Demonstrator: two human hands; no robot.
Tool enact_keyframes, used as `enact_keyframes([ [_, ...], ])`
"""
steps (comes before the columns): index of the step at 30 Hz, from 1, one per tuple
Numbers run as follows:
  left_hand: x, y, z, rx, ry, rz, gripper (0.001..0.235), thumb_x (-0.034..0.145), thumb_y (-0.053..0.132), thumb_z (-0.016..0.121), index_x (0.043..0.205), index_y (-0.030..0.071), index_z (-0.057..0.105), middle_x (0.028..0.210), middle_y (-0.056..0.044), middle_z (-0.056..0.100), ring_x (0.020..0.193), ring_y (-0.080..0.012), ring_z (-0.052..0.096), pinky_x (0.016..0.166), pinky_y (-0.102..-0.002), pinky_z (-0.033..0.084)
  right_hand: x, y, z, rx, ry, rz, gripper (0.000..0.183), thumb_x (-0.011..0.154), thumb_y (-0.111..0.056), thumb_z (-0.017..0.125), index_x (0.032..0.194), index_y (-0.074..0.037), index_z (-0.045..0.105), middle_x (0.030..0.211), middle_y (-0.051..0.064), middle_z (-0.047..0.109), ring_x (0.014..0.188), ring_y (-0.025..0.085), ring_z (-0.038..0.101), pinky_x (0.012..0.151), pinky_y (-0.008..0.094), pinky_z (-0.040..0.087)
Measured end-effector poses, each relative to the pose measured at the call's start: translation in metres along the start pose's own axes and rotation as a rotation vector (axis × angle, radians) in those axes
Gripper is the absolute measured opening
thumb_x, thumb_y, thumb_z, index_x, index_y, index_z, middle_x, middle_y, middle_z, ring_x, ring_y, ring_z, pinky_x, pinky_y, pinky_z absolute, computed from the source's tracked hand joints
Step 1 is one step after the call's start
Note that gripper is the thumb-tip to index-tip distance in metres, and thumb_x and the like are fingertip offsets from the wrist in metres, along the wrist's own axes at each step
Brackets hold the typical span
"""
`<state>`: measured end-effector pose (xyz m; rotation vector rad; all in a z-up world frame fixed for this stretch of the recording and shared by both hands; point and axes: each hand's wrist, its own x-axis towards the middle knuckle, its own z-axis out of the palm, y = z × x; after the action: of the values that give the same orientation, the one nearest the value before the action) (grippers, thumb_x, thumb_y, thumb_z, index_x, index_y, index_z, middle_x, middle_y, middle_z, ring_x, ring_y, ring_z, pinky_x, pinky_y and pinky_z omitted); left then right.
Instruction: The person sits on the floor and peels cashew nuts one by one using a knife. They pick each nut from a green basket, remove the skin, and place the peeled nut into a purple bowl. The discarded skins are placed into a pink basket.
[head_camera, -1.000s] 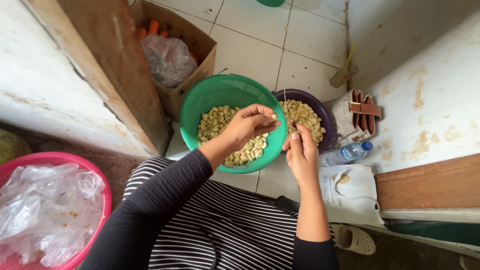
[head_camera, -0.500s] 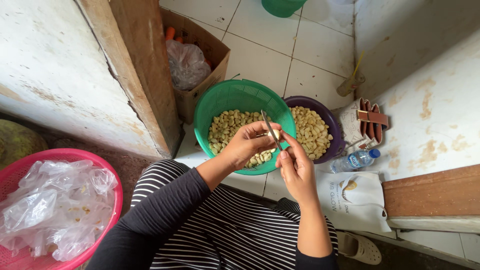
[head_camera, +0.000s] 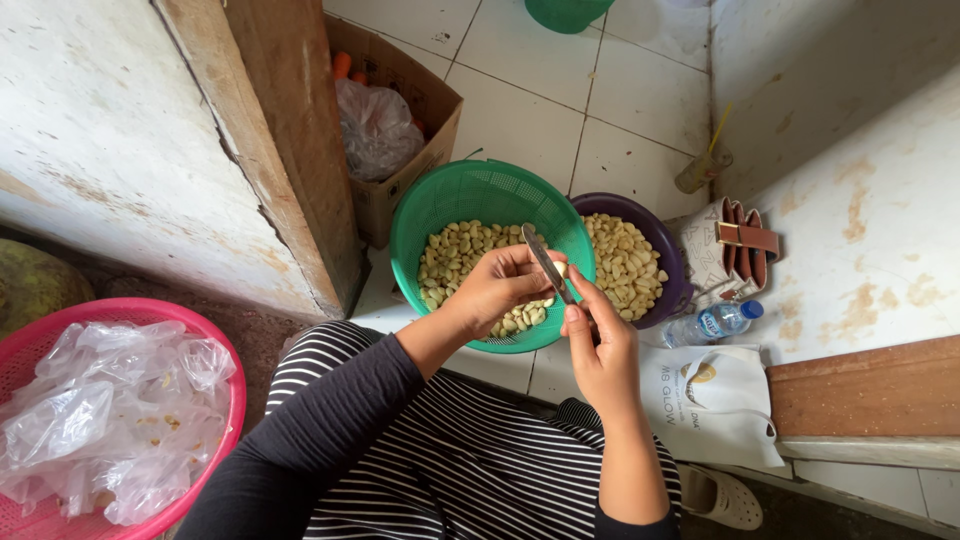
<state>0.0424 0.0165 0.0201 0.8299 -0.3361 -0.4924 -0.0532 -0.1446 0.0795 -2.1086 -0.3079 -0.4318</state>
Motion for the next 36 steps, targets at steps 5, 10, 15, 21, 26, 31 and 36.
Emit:
enact_keyframes([
  [5,0.0,-0.002,0.0,0.041,0.006,0.024,0.026,0.099,0.005,0.066,0.124,-0.002,0.066,0.111,-0.007,0.073,0.102,-0.0159,0.07,0.096,-0.033,0.058,-0.002,-0.005,0.004,-0.068,0.071,-0.001,0.037,0.102,-0.009,0.061,0.139,-0.006,0.062,0.093,0.004,0.073,0.072,0.009,0.063,0.068,0.025,0.053],
  [10,-0.001,-0.005,0.001,0.034,-0.013,0.057,0.023,0.099,0.005,0.065,0.121,-0.002,0.067,0.113,-0.008,0.074,0.102,-0.016,0.07,0.095,-0.032,0.058,-0.003,-0.005,0.006,-0.079,0.085,0.007,0.036,0.102,-0.009,0.06,0.138,-0.005,0.063,0.095,0.005,0.072,0.072,0.009,0.062,0.068,0.025,0.053],
  [15,0.0,-0.008,-0.001,0.057,-0.016,0.089,0.017,0.101,0.004,0.065,0.116,-0.004,0.068,0.112,-0.011,0.074,0.101,-0.0162,0.071,0.096,-0.033,0.058,-0.003,0.0,0.008,-0.065,0.076,0.116,0.035,0.102,-0.01,0.06,0.136,-0.006,0.065,0.078,0.002,0.062,0.066,0.008,0.054,0.063,0.025,0.049],
  [21,0.003,-0.018,-0.002,0.089,0.035,0.089,0.016,0.098,0.001,0.067,0.114,-0.004,0.068,0.107,-0.011,0.074,0.098,-0.0162,0.071,0.092,-0.033,0.059,-0.002,0.012,0.01,0.028,0.078,0.136,0.026,0.103,-0.013,0.059,0.127,-0.003,0.064,0.078,0.001,0.061,0.067,0.006,0.055,0.06,0.023,0.046],
  [26,0.004,-0.025,0.004,0.131,0.068,0.095,0.018,0.097,0.002,0.067,0.114,-0.004,0.068,0.105,-0.01,0.075,0.097,-0.0159,0.072,0.091,-0.033,0.06,-0.005,0.021,0.01,0.025,0.103,0.108,0.021,0.105,-0.014,0.059,0.122,-0.002,0.064,0.076,-0.001,0.06,0.068,0.005,0.054,0.06,0.022,0.045],
  [31,0.006,-0.031,0.01,0.235,0.065,0.098,0.021,0.097,0.004,0.068,0.117,-0.004,0.069,0.104,-0.009,0.075,0.095,-0.0149,0.072,0.089,-0.032,0.061,-0.007,0.032,0.008,0.092,0.117,0.213,0.017,0.104,-0.014,0.058,0.116,-0.003,0.063,0.071,-0.003,0.055,0.063,0.004,0.048,0.056,0.023,0.04],
  [36,0.013,-0.044,0.017,0.319,0.055,0.093,0.022,0.097,0.008,0.071,0.116,-0.004,0.069,0.103,-0.007,0.075,0.095,-0.0138,0.072,0.088,-0.031,0.061,-0.007,0.039,0.0,0.284,0.139,0.286,0.011,0.107,-0.015,0.057,0.102,-0.004,0.057,0.072,-0.002,0.054,0.056,0.003,0.043,0.049,0.022,0.034],
])
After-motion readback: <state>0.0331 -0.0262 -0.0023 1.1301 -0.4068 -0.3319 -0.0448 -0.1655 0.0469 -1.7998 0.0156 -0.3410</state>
